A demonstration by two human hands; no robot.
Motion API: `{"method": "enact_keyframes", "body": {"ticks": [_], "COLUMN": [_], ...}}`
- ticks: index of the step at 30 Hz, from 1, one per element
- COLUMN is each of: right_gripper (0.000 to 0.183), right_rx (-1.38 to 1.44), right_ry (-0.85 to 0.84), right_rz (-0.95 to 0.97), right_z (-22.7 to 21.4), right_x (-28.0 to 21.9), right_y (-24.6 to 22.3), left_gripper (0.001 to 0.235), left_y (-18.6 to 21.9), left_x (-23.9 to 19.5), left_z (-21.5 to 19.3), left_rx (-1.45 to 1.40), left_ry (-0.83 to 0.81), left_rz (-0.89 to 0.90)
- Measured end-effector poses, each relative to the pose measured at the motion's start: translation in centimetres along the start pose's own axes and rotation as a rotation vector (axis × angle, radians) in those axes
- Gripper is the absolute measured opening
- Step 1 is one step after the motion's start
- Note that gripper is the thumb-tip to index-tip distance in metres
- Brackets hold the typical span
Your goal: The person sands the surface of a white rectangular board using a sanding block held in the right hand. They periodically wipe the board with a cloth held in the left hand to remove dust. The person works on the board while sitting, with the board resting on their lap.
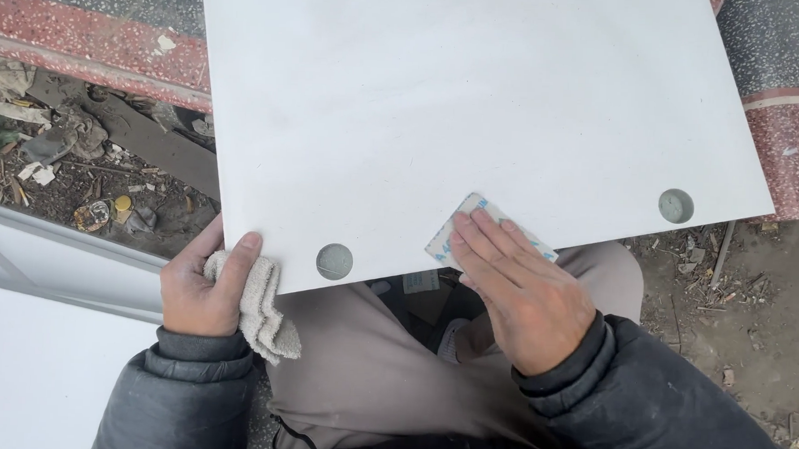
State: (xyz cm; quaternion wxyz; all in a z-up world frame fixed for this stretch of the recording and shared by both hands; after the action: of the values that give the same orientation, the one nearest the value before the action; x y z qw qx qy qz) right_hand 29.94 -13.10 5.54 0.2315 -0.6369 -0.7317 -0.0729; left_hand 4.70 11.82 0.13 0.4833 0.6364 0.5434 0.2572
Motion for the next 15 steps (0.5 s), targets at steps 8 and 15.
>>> {"method": "enact_keyframes", "body": {"ticks": [8,15], "right_gripper": [0.04,0.044], "right_rx": [-0.065,-0.121], "right_ry": [0.055,0.034], "right_rz": [0.14,0.5], "right_z": [-1.4,-1.4], "right_x": [-0.1,-0.1], "right_y": [3.0,9.1], "left_gripper": [0.054,0.055], "left_y": [-0.2,-0.2], "left_x": [0.0,0.2], "left_z": [0.0,0.0], "left_rx": [0.052,0.106], "left_ry": [0.007,-0.004], "left_rz": [-0.001,0.018]}}
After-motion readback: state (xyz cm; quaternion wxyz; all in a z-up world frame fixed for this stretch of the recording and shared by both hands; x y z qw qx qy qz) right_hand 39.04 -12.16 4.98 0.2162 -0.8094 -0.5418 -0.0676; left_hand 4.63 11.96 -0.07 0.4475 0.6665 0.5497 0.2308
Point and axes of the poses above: each hand's wrist, its own x-axis towards the middle knuckle, its own z-axis out of the palm, y = z × x, the point moved 10 cm from there along x, towards the middle knuckle, and after that the axes turned 8 degrees about -z, right-handed, at the moved point
